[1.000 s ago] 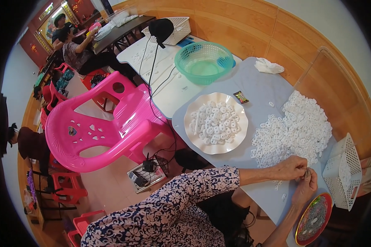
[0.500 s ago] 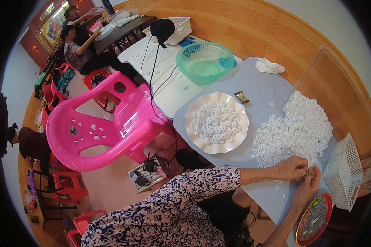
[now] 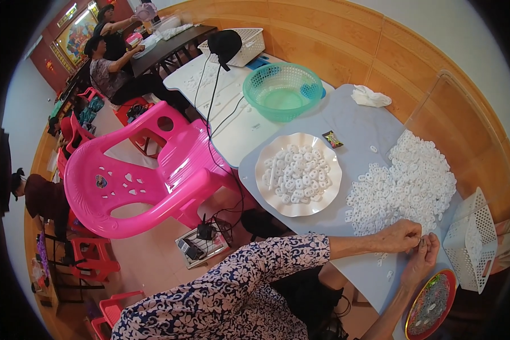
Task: Manually assembling small white plastic components at a workstation.
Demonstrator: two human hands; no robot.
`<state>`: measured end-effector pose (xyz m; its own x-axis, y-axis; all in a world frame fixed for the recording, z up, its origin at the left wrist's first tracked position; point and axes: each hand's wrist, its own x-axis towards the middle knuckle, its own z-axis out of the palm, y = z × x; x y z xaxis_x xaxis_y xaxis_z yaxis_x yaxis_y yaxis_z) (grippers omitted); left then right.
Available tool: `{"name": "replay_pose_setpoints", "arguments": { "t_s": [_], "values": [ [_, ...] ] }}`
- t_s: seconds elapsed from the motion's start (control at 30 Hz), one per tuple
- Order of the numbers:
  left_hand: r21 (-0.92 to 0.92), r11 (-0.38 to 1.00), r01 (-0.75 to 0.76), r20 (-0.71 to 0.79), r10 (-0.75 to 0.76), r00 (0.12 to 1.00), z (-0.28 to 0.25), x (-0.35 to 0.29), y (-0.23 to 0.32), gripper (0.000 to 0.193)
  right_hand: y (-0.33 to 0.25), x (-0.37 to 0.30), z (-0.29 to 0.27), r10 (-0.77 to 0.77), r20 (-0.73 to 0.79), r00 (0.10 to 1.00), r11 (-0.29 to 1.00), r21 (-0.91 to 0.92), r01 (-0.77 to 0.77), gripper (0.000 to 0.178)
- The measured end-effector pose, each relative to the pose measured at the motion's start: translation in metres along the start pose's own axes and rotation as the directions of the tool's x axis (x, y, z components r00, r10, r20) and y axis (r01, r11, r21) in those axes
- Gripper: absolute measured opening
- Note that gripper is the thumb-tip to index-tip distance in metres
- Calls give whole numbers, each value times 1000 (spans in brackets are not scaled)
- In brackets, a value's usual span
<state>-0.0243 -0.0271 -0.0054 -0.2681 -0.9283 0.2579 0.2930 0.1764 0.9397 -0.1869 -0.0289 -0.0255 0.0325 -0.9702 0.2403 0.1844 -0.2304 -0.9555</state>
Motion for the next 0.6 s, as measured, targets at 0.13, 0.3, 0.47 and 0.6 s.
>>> {"name": "replay_pose_setpoints", "arguments": {
  "t_s": [0.13, 0.3, 0.47, 0.6],
  "values": [
    [-37, 999, 13, -15, -13, 1000, 0, -1, 0, 14, -4, -3, 6, -8, 13, 1000, 1000, -11, 9, 27],
    [-40, 999, 13, -16, -14, 1000, 1, 1, 2, 14, -5, -3, 4, -8, 10, 1000, 999, -40, 8, 27],
    [-31, 999, -14, -10, 14, 1000, 2, 2, -1, 14, -9, -5, 12, -1, 8, 1000, 1000, -5, 1, 28],
    [-19, 999, -27, -16, 26, 1000, 3, 3, -1, 14, -9, -5, 8, 11, 53, 999, 1000, 17, -12, 29]
  ]
}}
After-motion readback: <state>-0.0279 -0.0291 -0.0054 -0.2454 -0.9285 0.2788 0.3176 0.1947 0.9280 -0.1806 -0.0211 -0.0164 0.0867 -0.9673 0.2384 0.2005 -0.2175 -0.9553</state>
